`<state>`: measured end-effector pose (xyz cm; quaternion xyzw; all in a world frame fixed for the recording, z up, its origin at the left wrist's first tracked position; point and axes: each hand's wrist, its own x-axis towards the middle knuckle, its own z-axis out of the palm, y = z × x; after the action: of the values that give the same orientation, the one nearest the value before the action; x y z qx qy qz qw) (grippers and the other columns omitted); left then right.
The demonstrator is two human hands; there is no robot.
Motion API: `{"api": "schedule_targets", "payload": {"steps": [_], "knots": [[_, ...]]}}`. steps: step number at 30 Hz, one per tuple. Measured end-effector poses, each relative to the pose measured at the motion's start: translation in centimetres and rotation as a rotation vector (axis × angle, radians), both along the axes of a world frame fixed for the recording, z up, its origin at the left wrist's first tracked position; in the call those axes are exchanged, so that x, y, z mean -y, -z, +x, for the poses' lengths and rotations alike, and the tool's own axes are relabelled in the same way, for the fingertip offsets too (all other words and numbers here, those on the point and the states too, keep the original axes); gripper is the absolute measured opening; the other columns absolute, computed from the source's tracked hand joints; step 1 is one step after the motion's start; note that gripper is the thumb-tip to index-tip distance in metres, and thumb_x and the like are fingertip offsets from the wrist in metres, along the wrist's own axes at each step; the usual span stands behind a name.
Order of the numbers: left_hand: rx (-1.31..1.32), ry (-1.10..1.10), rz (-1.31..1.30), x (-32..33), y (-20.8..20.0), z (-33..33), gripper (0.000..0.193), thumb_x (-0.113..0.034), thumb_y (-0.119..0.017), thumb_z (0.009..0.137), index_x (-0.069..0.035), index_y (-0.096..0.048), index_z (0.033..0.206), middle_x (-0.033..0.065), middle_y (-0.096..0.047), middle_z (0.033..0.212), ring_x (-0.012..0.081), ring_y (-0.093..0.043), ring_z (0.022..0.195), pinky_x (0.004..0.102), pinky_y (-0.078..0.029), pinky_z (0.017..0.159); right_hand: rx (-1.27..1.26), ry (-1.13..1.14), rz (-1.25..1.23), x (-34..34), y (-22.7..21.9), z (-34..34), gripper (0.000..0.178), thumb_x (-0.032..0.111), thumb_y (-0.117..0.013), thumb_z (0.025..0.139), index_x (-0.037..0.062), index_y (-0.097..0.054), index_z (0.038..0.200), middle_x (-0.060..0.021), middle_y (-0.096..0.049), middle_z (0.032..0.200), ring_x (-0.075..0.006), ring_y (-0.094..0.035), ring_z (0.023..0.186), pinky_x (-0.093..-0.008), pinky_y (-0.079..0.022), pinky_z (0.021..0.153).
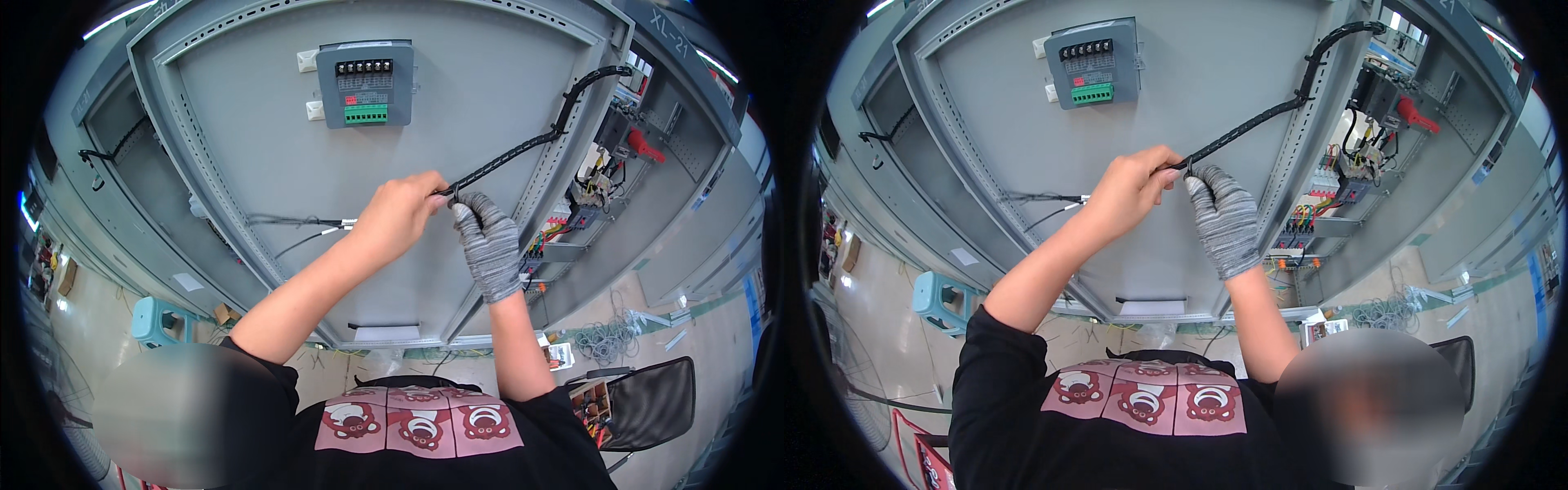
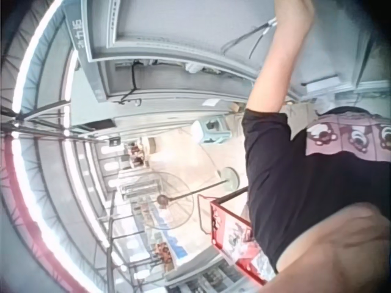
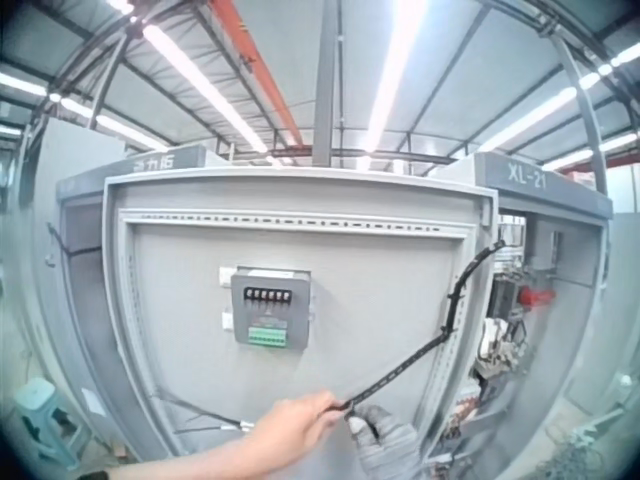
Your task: The person works inside an open electrical cabinet, using a power drill to fasten components and organizing wires with zip ties. They handle multiple colored wires, connect them to terminals, and secure bundles to the cabinet interior.
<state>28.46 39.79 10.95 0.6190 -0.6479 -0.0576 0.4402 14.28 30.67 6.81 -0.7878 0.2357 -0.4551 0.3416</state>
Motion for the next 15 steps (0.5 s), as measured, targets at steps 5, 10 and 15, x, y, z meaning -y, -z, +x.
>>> {"api": "schedule_targets", "payload": {"steps": [5, 10, 15], "knots": [[-0.563, 0.169, 0.305, 0.3, -1.2, 0.9, 0.024, -0.012, -0.052, 0.096, 0.001, -0.059, 0.115, 0.0038, -0.064, 0.085, 0.0081, -0.055, 0.062, 0.0233, -0.043, 0.056, 0.147, 0.020, -0.061, 0.4, 2.0, 1.2, 0.019, 0.015, -0.063, 0.088, 0.0006, -0.065, 0.101, -0.0144, -0.066, 0.081, -0.0228, -0.062, 0.070, -0.0340, -0.050, 0.067], [-0.713, 0.265, 0.334, 1.0, -0.8, 1.4, 0.029, -0.011, -0.052, 0.096, 0.002, -0.057, 0.122, 0.0078, -0.064, 0.097, 0.0108, -0.062, 0.071, 0.0229, -0.048, 0.060, 0.278, -0.147, 0.193, 0.9, 3.8, 4.5, 0.018, 0.012, -0.059, 0.091, 0.0004, -0.064, 0.105, -0.0053, -0.065, 0.084, -0.0136, -0.055, 0.069, -0.0285, -0.047, 0.066], [-0.521, 0.284, 0.328, 1.2, -2.4, 2.2, 0.024, -0.005, -0.058, 0.090, 0.001, -0.061, 0.113, 0.0077, -0.063, 0.106, 0.0137, -0.064, 0.077, 0.0265, -0.051, 0.068, 0.284, -0.350, 0.546, 0.8, 2.9, 3.2, 0.022, 0.010, -0.057, 0.092, -0.0003, -0.063, 0.111, -0.0016, -0.065, 0.088, -0.0107, -0.060, 0.079, -0.0252, -0.051, 0.069]]}}
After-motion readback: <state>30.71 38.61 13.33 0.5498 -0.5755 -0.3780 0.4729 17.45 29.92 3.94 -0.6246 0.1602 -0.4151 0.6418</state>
